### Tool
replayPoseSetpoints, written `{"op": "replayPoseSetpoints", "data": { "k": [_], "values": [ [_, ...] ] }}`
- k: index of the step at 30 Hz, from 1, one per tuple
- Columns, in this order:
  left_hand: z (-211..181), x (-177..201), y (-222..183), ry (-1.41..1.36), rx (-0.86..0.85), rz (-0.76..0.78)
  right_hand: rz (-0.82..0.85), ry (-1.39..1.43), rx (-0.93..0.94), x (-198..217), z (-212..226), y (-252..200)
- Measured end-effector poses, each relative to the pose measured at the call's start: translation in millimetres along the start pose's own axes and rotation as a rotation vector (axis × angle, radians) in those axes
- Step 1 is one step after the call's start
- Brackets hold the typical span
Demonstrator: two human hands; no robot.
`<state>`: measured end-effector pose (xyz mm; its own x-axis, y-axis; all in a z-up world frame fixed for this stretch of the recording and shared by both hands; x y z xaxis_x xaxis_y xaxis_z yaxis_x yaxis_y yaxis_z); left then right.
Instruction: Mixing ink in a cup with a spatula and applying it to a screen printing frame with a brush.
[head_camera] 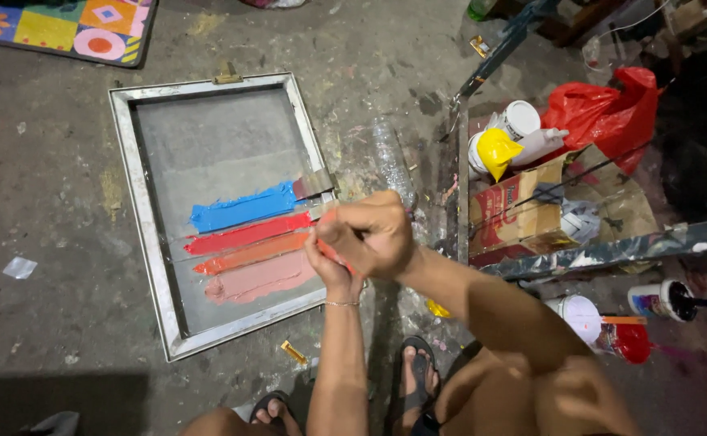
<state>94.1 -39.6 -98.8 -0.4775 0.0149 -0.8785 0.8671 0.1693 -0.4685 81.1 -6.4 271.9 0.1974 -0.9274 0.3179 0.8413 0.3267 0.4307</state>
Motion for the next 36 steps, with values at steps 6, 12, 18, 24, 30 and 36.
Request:
{"op": "replayPoseSetpoints", "data": {
  "k": [6,12,18,24,30,36],
  "values": [
    [-37.0,-39.6,-23.1,-0.006,-0.026,-0.033,0.035,0.100,-0.025,-12.8,-5.9,-9.1],
    [-28.3,-38.6,-29.3,0.013,-0.019,-0.012,0.035,-0.016,0.236,-12.8,8.0,-18.2],
    [-38.6,-36.4,-24.0,0.028,-0.038,-0.006,0.106,0.170,-0.050,-15.4,-11.0,-16.0],
    [-31.9,-42.9,-22.0,0.042,-0.056,0.010,0.067,-0.006,0.184,-7.0,10.2,-5.7],
    [-43.7,-36.4,-19.5,0.054,-0.079,0.016,0.094,0.145,-0.088,-10.2,-6.8,-5.7],
    [-29.3,-41.5,-23.0,0.055,-0.094,0.058,0.025,-0.039,0.165,5.0,22.5,3.9]
  ]
}}
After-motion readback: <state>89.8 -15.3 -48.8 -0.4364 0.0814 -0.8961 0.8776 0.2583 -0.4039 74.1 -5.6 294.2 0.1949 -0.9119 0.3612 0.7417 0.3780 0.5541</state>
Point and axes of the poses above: each hand's wrist, its own y-axis towards the middle knuckle, its own x-axis out of the back of the hand, z = x × y, the point moved 10 cm from there along y, towards the middle knuckle, and after that the axes turned 8 degrees about -x, right-handed, at the moved point
